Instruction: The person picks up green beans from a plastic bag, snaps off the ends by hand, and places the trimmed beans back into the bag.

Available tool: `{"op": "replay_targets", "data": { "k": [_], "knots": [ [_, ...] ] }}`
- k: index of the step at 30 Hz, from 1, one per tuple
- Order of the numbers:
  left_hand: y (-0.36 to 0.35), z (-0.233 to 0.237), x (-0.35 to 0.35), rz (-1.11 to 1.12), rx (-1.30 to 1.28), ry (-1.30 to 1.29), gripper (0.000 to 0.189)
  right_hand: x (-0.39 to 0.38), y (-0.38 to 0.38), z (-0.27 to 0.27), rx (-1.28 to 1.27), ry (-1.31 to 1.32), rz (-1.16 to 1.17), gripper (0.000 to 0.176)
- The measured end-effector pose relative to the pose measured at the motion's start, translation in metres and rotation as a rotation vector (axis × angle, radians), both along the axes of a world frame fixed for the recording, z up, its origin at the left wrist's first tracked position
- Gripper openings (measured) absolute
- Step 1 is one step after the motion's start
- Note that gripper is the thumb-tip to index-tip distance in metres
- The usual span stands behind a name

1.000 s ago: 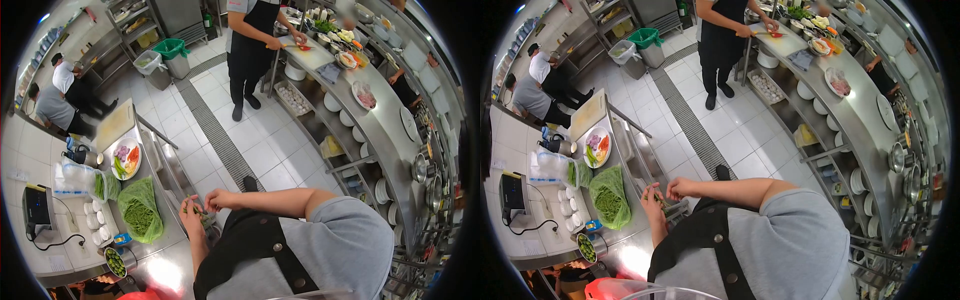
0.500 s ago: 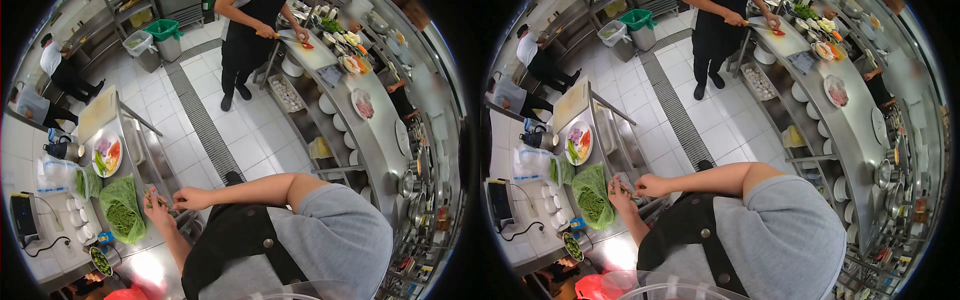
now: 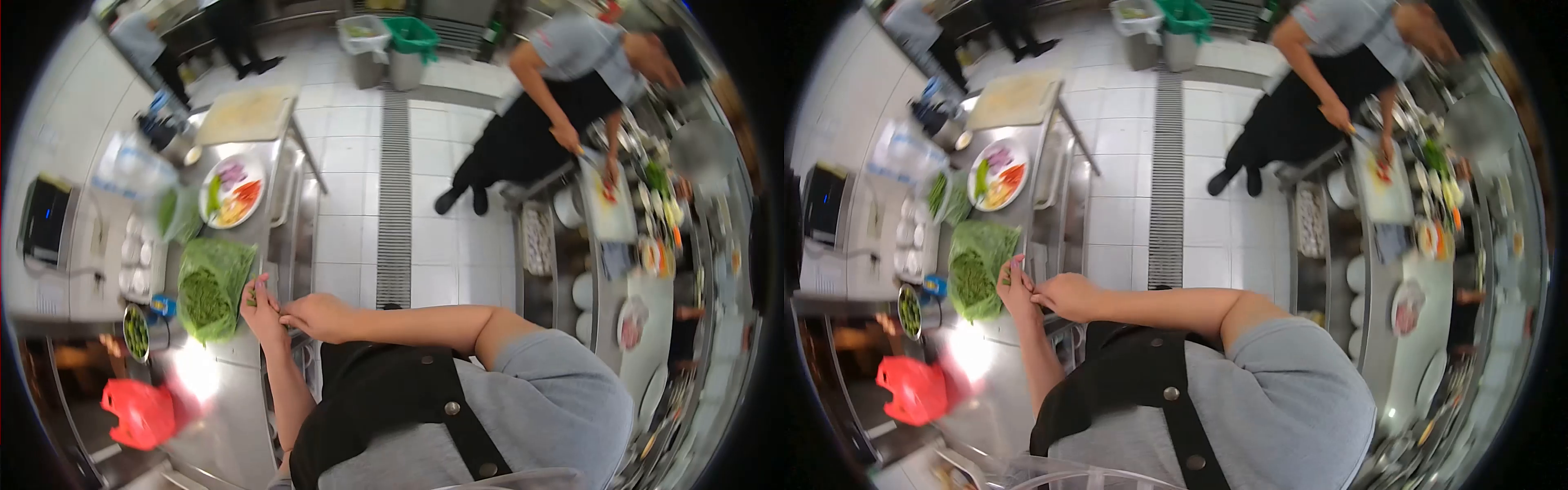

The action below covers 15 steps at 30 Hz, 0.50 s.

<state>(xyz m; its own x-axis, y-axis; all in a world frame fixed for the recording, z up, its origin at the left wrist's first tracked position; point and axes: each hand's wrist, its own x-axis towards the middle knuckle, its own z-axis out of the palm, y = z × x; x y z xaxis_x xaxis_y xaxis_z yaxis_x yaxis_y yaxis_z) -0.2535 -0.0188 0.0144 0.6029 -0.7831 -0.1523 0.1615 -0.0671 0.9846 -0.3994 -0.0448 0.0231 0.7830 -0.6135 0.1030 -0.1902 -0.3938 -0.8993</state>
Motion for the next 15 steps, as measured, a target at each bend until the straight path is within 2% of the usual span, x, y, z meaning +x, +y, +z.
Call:
{"op": "replay_targets", "data": {
  "k": [2,4,9,11,15],
  "knots": [
    [0.010,0.008,0.006,0.079,0.006,0.010,0.022,0.011,-0.010,0.012,0.069,0.063,0.024,0.030],
    [0.018,0.012,0.020,0.112,0.036,-0.011,0.022,0.027,-0.017,0.007,0.120,-0.066,0.166,0.030],
    [0.027,0.007,0.059,0.321,-0.121,0.105,0.018,0.080,-0.010,0.006,0.360,-0.125,0.322,0.027],
    [0.027,0.001,0.082,0.377,-0.199,0.144,0.017,0.109,-0.011,0.000,0.306,-0.169,0.284,0.025],
    [0.034,0.018,0.122,0.459,-0.224,0.221,0.017,0.159,-0.007,-0.001,0.277,-0.169,0.318,0.019]
  ]
}}
